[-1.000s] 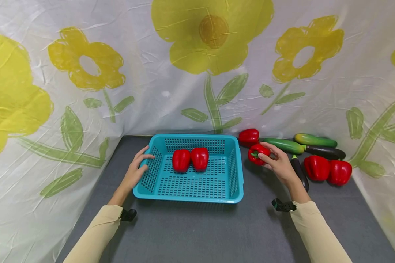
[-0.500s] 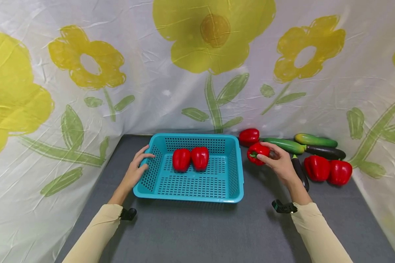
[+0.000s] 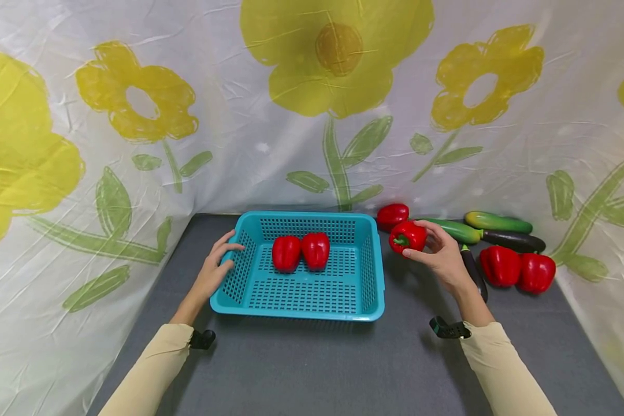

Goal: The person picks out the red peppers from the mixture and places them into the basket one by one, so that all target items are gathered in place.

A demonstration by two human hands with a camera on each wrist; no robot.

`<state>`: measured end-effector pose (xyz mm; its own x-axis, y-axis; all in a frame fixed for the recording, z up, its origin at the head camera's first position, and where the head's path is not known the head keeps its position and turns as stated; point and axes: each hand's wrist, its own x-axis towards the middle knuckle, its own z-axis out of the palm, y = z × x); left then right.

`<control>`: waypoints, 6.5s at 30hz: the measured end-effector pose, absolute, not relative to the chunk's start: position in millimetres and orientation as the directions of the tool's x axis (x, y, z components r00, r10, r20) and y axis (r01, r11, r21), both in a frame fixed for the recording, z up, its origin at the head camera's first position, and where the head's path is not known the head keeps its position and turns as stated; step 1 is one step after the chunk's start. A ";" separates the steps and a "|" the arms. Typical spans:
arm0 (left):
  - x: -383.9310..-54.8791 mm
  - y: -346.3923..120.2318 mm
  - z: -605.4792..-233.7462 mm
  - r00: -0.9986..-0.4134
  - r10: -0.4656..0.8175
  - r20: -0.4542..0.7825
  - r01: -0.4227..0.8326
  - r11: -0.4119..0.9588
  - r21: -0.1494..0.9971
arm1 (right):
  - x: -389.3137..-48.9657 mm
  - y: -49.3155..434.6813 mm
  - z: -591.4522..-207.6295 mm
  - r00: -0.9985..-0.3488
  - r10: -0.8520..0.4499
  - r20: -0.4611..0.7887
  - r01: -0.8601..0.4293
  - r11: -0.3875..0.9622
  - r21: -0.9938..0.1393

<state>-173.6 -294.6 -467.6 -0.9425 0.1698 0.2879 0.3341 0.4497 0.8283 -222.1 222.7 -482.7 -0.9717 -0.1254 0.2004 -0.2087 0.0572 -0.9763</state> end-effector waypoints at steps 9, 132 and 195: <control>-175.2 -295.7 -469.6 -0.941 0.173 0.290 0.337 0.450 0.827 | -220.4 220.4 -478.0 -0.967 -0.148 0.209 -0.221 0.064 -0.973; -175.3 -297.6 -470.5 -0.938 0.176 0.299 0.347 0.456 0.819 | -230.5 57.2 -452.4 -0.997 0.035 -0.062 0.063 0.011 -0.998; -175.9 -294.9 -470.1 -0.940 0.164 0.298 0.341 0.460 0.820 | -228.5 96.0 -424.9 -0.994 -0.109 0.001 -0.001 -0.004 -1.000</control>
<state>-175.9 -294.9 -470.1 -0.9402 0.1645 0.2984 0.3407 0.4595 0.8202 -228.5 96.0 -424.9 -0.9940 -0.1091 0.0014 -0.0010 -0.0043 -1.0000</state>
